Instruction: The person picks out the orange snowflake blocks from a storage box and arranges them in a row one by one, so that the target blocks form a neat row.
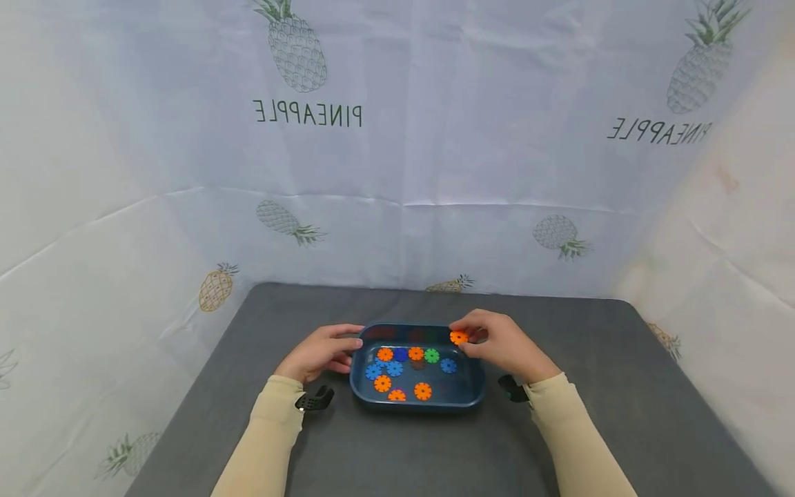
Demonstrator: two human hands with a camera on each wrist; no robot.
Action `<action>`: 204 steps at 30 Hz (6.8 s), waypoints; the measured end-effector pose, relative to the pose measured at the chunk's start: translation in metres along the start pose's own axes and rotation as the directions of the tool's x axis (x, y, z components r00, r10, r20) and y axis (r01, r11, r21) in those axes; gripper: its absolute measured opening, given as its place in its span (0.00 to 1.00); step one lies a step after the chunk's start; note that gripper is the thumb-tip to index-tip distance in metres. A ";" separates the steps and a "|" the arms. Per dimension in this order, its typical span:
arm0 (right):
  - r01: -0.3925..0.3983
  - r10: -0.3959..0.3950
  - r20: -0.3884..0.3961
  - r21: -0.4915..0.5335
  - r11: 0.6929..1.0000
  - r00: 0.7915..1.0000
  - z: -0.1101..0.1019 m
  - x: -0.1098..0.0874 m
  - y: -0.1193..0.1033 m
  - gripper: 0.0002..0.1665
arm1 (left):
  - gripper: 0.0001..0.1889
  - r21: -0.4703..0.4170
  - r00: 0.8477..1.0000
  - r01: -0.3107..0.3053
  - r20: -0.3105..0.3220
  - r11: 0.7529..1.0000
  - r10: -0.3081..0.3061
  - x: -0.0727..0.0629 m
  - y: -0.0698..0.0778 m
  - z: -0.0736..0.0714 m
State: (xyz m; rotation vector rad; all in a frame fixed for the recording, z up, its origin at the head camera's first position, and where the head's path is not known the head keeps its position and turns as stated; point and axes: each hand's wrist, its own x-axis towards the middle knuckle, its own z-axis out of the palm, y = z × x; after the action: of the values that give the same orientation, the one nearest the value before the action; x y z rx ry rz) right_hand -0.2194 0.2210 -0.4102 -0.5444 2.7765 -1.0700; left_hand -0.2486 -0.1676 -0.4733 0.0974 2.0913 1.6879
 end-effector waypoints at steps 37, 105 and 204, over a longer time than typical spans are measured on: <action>-0.244 0.244 -0.001 0.051 0.969 0.970 0.002 -0.009 0.103 0.18 | 0.36 -0.046 0.997 0.037 0.067 0.998 -0.034 0.005 -0.003 -0.008; 0.224 -0.047 0.464 -0.334 0.916 0.884 0.038 0.052 -0.054 0.15 | 0.34 -0.105 0.997 0.025 0.069 0.994 -0.018 0.005 -0.004 -0.014; 0.243 -0.144 0.406 -0.205 0.948 0.902 0.045 0.059 -0.077 0.17 | 0.32 -0.142 0.998 0.045 0.052 0.989 -0.038 0.003 -0.008 -0.010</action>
State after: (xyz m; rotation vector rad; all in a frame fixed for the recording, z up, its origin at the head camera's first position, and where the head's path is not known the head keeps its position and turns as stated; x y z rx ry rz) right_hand -0.2415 0.1182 -0.3909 -0.9679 2.5487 -0.5551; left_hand -0.2531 -0.1774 -0.4800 0.0500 1.9171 1.7863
